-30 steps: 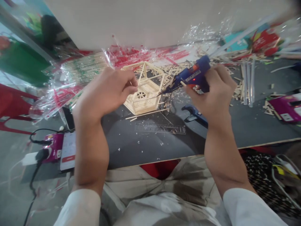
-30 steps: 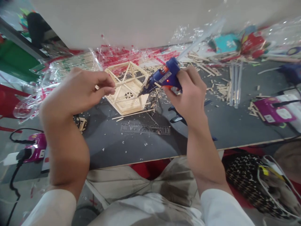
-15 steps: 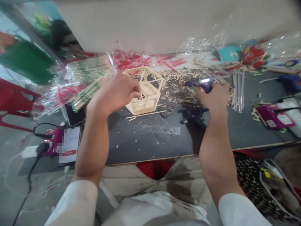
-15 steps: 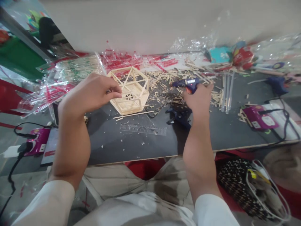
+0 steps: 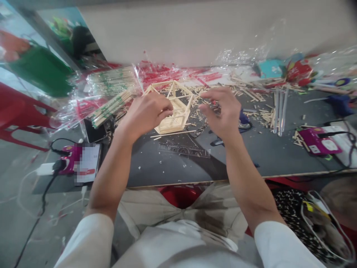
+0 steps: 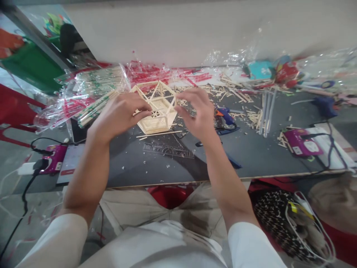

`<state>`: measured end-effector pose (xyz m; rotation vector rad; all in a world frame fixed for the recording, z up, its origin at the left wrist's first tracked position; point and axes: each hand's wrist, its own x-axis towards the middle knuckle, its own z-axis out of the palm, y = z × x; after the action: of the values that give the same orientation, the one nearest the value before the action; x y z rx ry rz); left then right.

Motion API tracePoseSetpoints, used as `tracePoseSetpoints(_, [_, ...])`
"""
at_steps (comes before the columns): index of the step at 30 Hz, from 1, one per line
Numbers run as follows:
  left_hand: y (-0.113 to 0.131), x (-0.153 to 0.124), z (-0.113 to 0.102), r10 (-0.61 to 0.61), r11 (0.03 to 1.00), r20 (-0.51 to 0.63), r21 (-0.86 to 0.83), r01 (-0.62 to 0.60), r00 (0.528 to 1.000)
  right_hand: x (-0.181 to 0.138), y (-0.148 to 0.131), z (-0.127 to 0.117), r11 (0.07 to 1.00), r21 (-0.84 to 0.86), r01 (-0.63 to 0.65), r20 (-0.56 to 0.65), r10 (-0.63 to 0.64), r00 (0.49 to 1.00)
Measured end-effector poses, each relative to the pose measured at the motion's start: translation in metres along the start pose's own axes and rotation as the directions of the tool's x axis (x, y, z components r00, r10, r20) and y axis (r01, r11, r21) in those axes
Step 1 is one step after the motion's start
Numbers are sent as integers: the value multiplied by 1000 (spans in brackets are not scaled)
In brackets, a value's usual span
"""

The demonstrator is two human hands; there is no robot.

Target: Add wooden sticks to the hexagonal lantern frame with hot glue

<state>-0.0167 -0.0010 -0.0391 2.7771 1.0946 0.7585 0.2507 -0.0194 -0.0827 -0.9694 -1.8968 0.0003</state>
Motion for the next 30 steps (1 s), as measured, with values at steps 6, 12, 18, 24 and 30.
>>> tracePoseSetpoints(6, [16,-17,6,50,997,-88,61,-45,995,-5,-6,39,972,56,228,-47,-225,973])
tracePoseSetpoints(12, [20,-28,21,39,996,-268,84,-17,963,-11,-9,46,986,57,156,-29,-155,987])
tracePoseSetpoints(18, [2,-43,39,15,994,-367,105,25,930,-16,-1,46,997,70,43,-34,-41,999])
tracePoseSetpoints(24, [-23,-55,55,-9,998,-389,56,34,921,-21,-2,49,996,60,-67,0,68,998])
tracePoseSetpoints(30, [-22,-55,56,-44,998,-382,18,55,923,-19,-7,50,989,105,-104,29,102,994])
